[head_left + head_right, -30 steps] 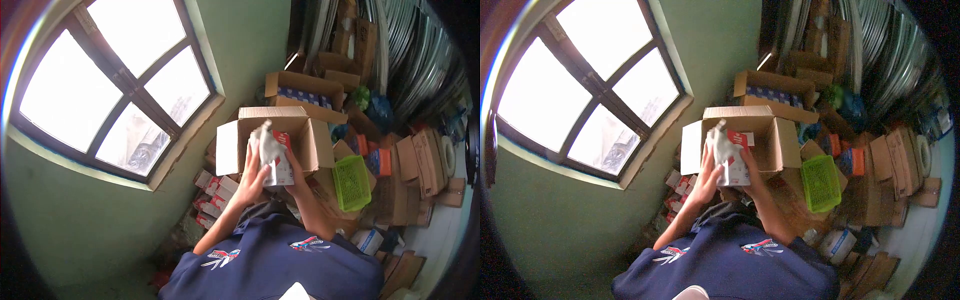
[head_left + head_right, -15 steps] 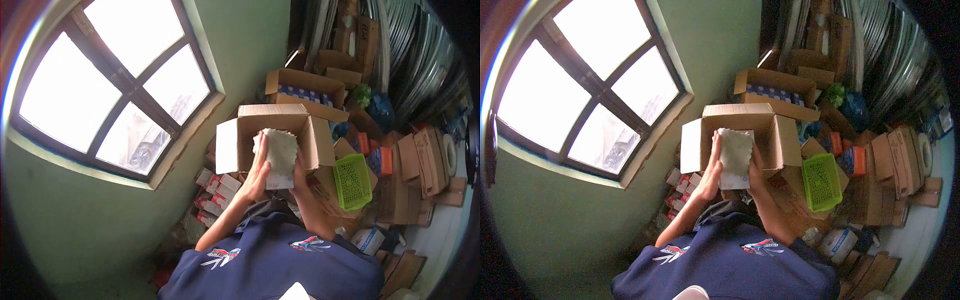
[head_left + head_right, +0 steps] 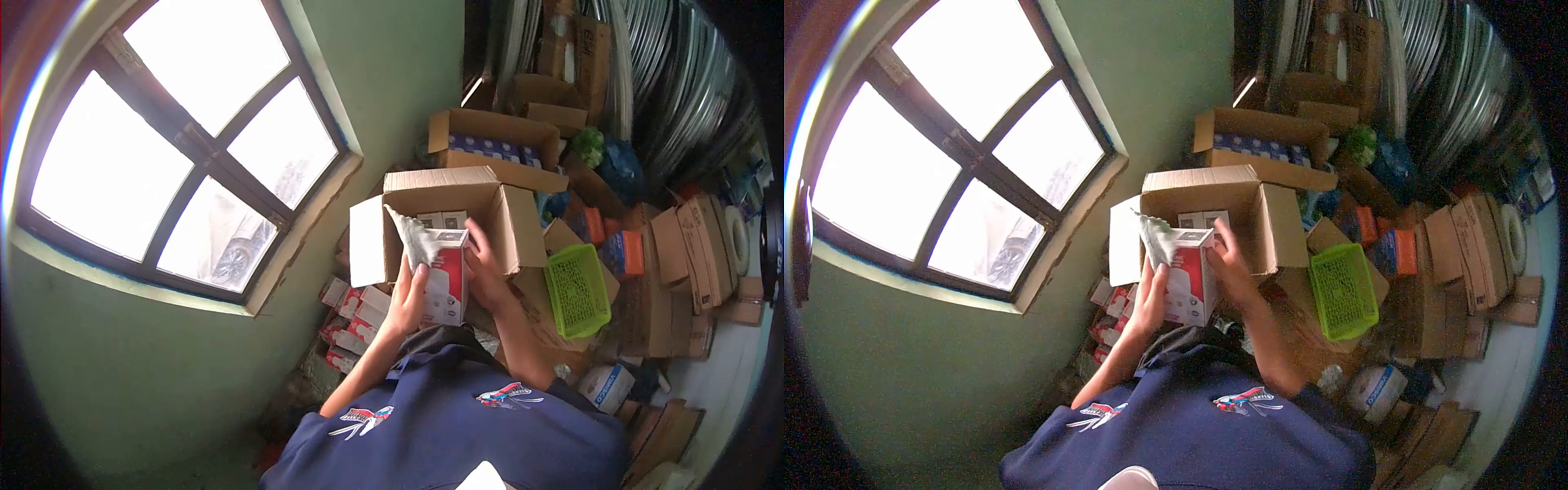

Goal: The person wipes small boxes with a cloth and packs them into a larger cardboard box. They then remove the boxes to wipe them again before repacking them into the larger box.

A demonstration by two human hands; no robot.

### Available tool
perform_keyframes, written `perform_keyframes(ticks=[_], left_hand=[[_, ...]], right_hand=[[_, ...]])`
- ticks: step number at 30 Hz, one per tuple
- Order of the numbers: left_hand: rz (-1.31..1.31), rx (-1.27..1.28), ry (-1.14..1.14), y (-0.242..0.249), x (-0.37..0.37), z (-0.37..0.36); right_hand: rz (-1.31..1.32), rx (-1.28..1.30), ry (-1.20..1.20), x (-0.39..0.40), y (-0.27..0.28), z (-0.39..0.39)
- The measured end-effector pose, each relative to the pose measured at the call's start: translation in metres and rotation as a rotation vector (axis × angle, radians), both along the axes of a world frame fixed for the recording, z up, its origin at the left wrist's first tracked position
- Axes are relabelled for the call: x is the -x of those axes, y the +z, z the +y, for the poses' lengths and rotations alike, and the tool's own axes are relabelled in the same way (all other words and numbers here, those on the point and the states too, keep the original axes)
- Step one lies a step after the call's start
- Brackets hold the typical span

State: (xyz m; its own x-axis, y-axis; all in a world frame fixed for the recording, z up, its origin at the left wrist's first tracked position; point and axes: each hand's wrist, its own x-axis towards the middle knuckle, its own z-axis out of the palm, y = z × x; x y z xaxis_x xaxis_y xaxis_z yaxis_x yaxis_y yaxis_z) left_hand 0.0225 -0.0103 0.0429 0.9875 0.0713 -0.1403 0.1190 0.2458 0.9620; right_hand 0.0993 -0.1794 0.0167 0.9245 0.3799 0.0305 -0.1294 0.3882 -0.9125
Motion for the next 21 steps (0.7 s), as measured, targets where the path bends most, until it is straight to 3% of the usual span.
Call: perform_keyframes(ticks=[3, 6, 12, 14, 15, 16, 18, 21], left_hand=[[-0.261, -0.474, 0.025, 0.008, 0.009, -0.008], [-0.279, -0.600, 0.025, 0.011, 0.018, -0.007], [-0.235, -0.460, 0.089, 0.018, 0.004, 0.002], [-0.410, -0.766, 0.053, 0.033, 0.003, -0.005], [-0.466, -0.733, -0.033, 0.028, 0.004, -0.009], [-0.502, -0.945, -0.045, 0.023, 0.010, -0.016], [-0.527, -1.100, -0.231, 0.026, 0.019, -0.020], [-0.577, -1.074, -0.344, 0.029, 0.014, -0.015]], right_hand=[[0.182, -0.112, 0.288, -0.003, -0.003, -0.004], [0.258, -0.189, 0.413, 0.000, -0.001, -0.010], [-0.024, -0.122, 0.324, 0.010, 0.003, -0.001], [0.062, -0.127, 0.234, 0.006, -0.003, 0.005], [0.143, -0.130, 0.140, 0.003, -0.008, 0.007], [0.148, -0.125, 0.147, -0.003, -0.024, 0.009], [0.155, -0.355, 0.146, -0.016, -0.049, 0.015], [0.160, -0.316, 0.106, -0.014, -0.064, 0.012]])
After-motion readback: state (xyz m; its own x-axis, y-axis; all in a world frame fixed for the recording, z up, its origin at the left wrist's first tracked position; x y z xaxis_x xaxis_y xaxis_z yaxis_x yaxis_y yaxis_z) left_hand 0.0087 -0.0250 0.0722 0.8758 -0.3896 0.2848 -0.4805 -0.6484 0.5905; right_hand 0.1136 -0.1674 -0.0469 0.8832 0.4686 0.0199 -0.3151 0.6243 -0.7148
